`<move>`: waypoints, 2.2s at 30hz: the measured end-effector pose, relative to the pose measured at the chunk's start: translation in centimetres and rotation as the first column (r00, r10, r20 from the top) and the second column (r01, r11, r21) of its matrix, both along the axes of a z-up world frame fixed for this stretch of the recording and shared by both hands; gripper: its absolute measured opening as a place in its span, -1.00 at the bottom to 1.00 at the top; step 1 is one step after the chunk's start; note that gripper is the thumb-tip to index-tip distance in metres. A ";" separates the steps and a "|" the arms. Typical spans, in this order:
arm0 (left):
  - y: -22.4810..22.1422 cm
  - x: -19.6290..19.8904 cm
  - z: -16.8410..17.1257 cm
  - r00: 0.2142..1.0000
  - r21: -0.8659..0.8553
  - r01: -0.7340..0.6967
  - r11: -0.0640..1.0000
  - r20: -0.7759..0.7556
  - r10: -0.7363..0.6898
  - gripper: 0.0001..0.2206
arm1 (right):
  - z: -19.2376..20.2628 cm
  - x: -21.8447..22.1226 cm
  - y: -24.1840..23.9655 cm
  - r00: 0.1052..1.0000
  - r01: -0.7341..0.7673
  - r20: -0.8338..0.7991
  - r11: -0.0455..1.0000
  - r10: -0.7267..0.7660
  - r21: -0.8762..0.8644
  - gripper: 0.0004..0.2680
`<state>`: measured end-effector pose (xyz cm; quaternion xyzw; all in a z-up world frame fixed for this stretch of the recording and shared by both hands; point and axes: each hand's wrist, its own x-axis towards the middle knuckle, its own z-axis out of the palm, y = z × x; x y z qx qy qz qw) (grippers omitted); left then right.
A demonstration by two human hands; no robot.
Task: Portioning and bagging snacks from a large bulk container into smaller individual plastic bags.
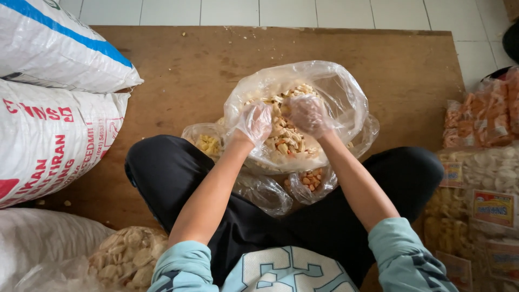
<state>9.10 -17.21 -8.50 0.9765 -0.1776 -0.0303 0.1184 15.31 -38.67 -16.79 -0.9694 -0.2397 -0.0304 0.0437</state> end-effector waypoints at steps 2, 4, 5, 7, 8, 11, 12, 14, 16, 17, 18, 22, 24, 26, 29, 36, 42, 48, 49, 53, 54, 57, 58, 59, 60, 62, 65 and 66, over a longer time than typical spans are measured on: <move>-0.1 -0.9 2.0 0.975 -0.205 -0.183 0.962 -0.162 0.151 -0.73 | 5.8 -2.3 1.1 0.989 0.073 -0.144 0.954 -0.032 0.290 -0.68; -0.8 -0.5 1.7 0.975 -0.342 -0.190 0.920 -0.178 0.135 -0.67 | 6.3 -3.0 1.5 0.965 0.135 -0.263 0.887 -0.015 0.441 -0.68; -1.3 -0.3 1.6 0.975 -0.472 -0.195 0.860 -0.191 0.116 -0.59 | 6.6 -3.3 1.7 0.927 0.211 -0.374 0.794 0.022 0.570 -0.67; -2.4 -3.4 7.5 0.992 -0.454 -0.124 0.882 -0.062 0.107 -0.64 | 8.6 -4.0 3.0 0.899 0.252 -0.436 0.761 0.046 0.599 -0.68; -3.0 -5.0 10.4 0.993 -0.425 -0.056 0.903 0.069 0.095 -0.68 | 9.7 -4.3 3.7 0.866 0.292 -0.494 0.725 0.076 0.624 -0.68; -2.9 -2.2 3.5 0.963 -0.649 -0.060 0.759 0.163 0.215 -0.73 | 11.7 -5.0 2.0 0.859 0.274 -0.491 0.679 0.146 0.681 -0.73; -2.8 -2.0 3.1 0.963 -0.648 -0.058 0.759 0.164 0.214 -0.73 | 11.7 -5.0 2.1 0.859 0.275 -0.490 0.678 0.145 0.682 -0.73; -2.5 -1.6 2.3 0.925 -0.690 0.081 0.719 0.321 0.205 -0.73 | 11.8 -5.0 2.2 0.798 0.362 -0.565 0.584 0.210 0.727 -0.70; -2.6 -0.6 -0.3 0.928 -0.668 0.033 0.743 0.297 0.225 -0.77 | 9.4 -3.8 1.3 0.777 0.387 -0.583 0.549 0.239 0.741 -0.71; -2.6 -0.1 -1.6 0.930 -0.645 -0.015 0.764 0.272 0.248 -0.79 | 8.2 -3.2 0.9 0.754 0.413 -0.599 0.515 0.269 0.751 -0.71; -2.5 -0.7 0.3 0.931 -0.645 -0.015 0.764 0.270 0.246 -0.79 | 9.1 -3.6 0.8 0.753 0.415 -0.601 0.515 0.268 0.750 -0.71; -2.4 -2.0 4.0 0.944 -0.740 0.048 0.671 0.254 0.212 -0.78 | 9.4 -3.6 0.4 0.753 0.399 -0.598 0.533 0.273 0.746 -0.67; -2.2 -2.0 3.6 0.943 -0.727 0.056 0.684 0.264 0.204 -0.78 | 9.9 -4.0 0.5 0.758 0.399 -0.597 0.536 0.263 0.744 -0.65; -2.0 -1.9 3.0 0.941 -0.724 0.050 0.688 0.266 0.211 -0.81 | 12.3 -5.4 1.0 0.775 0.397 -0.591 0.557 0.222 0.730 -0.66; -1.6 -3.3 4.7 0.947 -0.700 0.055 0.712 0.264 0.186 -0.75 | 16.9 -6.9 2.5 0.802 0.336 -0.587 0.726 0.114 0.600 -0.78; -1.4 -3.1 3.7 0.916 -0.727 -0.019 0.686 0.263 0.304 -0.81 | 16.6 -7.5 1.9 0.646 0.530 -0.747 0.613 0.155 0.586 -0.86; 0.0 -5.4 6.9 0.924 -0.780 -0.050 0.624 0.201 0.325 -0.76 | 11.6 -6.4 0.8 0.699 0.223 -0.270 0.158 0.662 0.962 -0.56; 1.2 -7.2 7.4 0.892 -0.678 -0.002 0.735 0.332 0.308 -0.80 | 15.6 -7.2 2.3 0.953 0.046 -0.251 0.742 0.167 0.669 -0.80; 1.6 -7.4 7.5 0.892 -0.653 -0.015 0.757 0.334 0.305 -0.80 | 15.3 -7.1 2.2 0.955 0.041 -0.246 0.750 0.164 0.661 -0.79; 3.1 -7.2 7.9 0.867 -0.607 -0.120 0.785 0.321 0.380 -0.78 | 15.8 -7.6 1.9 0.962 -0.014 -0.196 0.749 0.192 0.662 -0.81; 3.8 -7.6 7.9 0.863 -0.606 -0.130 0.785 0.321 0.391 -0.78 | 15.7 -7.6 2.4 0.959 -0.023 -0.196 0.748 0.203 0.663 -0.81; 6.0 -8.6 8.3 0.877 -0.621 -0.174 0.764 0.255 0.407 -0.78 | 17.1 -8.8 4.3 0.953 -0.055 -0.184 0.732 0.242 0.679 -0.82; 6.8 -8.8 8.7 0.871 -0.581 -0.210 0.786 0.253 0.420 -0.78 | 18.6 -9.8 5.2 0.942 -0.059 -0.199 0.721 0.268 0.691 -0.83; 7.6 -9.1 9.1 0.865 -0.541 -0.245 0.805 0.252 0.433 -0.78 | 20.1 -10.8 6.2 0.931 -0.063 -0.214 0.709 0.295 0.702 -0.85; 8.1 -9.8 10.3 0.860 -0.540 -0.257 0.802 0.251 0.444 -0.78 | 19.8 -10.7 6.7 0.927 -0.071 -0.215 0.708 0.307 0.703 -0.85; 9.0 -11.3 12.7 0.860 -0.483 -0.270 0.833 0.269 0.434 -0.79 | 19.3 -10.7 7.8 0.937 -0.161 -0.127 0.726 0.324 0.669 -0.85; 11.6 -11.7 12.0 0.852 -0.514 -0.266 0.815 0.270 0.448 -0.78 | 20.4 -11.4 10.6 0.921 -0.180 -0.134 0.704 0.367 0.687 -0.85; 12.1 -11.9 12.1 0.847 -0.512 -0.278 0.813 0.268 0.459 -0.78 | 19.6 -11.1 11.2 0.915 -0.187 -0.137 0.701 0.379 0.688 -0.85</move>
